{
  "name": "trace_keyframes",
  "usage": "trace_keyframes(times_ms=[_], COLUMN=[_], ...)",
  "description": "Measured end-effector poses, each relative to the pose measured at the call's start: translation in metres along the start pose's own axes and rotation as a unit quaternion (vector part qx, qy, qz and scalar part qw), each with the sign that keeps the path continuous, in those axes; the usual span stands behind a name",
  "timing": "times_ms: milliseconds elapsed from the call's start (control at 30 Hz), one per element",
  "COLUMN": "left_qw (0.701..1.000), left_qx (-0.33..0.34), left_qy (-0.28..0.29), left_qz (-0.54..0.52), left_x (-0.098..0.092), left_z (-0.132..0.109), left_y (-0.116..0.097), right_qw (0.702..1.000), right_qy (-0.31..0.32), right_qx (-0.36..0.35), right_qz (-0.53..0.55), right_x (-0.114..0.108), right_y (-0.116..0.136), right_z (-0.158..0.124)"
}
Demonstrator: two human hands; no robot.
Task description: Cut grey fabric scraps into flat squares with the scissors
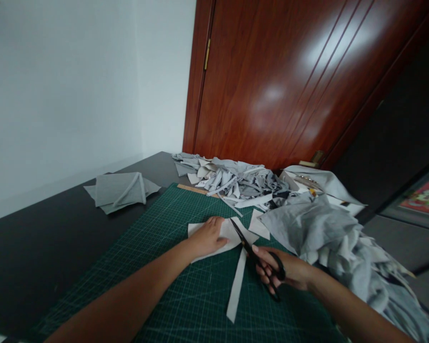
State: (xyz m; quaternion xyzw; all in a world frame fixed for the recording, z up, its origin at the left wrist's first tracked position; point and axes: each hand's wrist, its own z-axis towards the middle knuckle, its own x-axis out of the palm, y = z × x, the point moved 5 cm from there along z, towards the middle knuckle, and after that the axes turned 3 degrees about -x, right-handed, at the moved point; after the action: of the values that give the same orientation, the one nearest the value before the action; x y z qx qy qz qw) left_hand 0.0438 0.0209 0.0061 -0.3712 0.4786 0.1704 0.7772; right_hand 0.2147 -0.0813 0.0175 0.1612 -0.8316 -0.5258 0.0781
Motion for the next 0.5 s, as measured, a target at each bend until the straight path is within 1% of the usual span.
trace_keyframes(times_ms=[167, 333, 500], left_qw=[1.0, 1.0, 1.0], left_qx=[-0.001, 0.002, 0.001], left_qy=[-0.004, 0.0, 0.001], left_qz=[-0.01, -0.014, -0.006], left_x=[-0.001, -0.001, 0.0], left_z=[0.0, -0.001, 0.0], left_y=[0.001, 0.0, 0.001], right_qw=[1.0, 1.0, 0.999], right_qy=[0.005, -0.005, -0.012], right_qx=[0.007, 0.007, -0.019], right_qz=[-0.004, -0.013, -0.035], right_x=[-0.004, -0.006, -0.003], right_y=[0.006, 0.01, 0.01], right_z=[0.01, 0.018, 0.022])
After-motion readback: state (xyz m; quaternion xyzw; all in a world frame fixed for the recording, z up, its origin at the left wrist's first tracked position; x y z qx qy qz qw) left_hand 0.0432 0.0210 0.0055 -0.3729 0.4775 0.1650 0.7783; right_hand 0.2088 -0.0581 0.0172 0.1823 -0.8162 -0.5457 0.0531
